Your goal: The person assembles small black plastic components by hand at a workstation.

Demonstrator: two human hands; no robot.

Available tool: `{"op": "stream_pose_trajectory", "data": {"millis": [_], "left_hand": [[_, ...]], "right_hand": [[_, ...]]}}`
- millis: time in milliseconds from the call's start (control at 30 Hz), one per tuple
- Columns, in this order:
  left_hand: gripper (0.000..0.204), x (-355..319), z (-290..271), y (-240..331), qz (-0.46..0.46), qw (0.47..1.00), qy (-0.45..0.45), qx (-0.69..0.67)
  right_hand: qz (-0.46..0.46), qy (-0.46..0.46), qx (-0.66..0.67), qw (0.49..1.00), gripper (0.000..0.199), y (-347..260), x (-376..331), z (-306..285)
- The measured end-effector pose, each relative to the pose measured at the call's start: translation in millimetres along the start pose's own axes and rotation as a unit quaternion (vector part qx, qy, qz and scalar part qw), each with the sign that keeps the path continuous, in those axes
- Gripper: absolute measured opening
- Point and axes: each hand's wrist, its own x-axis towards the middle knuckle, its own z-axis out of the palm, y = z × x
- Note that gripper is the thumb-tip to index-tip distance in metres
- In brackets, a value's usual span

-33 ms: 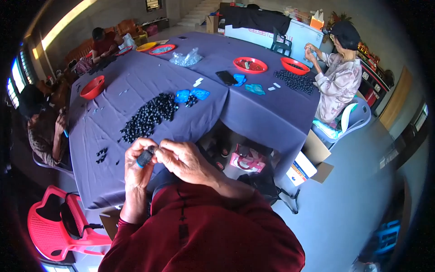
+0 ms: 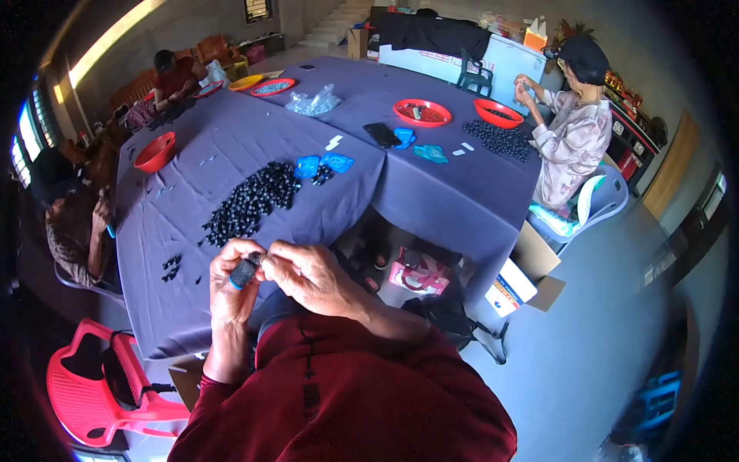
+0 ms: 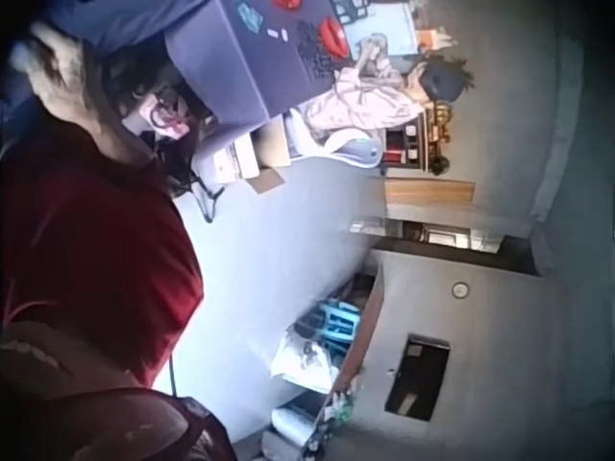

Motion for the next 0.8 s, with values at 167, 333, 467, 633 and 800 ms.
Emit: {"op": "stream_pose_trajectory", "data": {"millis": [167,333,467,633,800], "left_hand": [[0.017,6,3,4,0.025,1.0,-0.007,0.005],[0.02,6,2,5,0.033,0.999,-0.008,0.037],[0.02,3,-1,6,0.026,0.998,-0.012,0.059],[0.018,4,2,6,0.033,0.998,-0.012,0.06],[0.02,5,2,7,0.026,0.998,-0.012,0.052]], "right_hand": [[0.028,-0.005,0.0,1.0,0.022,-1,4,-2],[-0.015,0.005,-0.015,1.0,0.025,-1,4,0],[-0.049,0.005,-0.064,0.997,0.026,0,4,1],[-0.059,0.01,-0.086,0.995,0.028,-2,3,0],[-0.035,0.0,-0.049,0.998,0.027,0,3,0]]}}
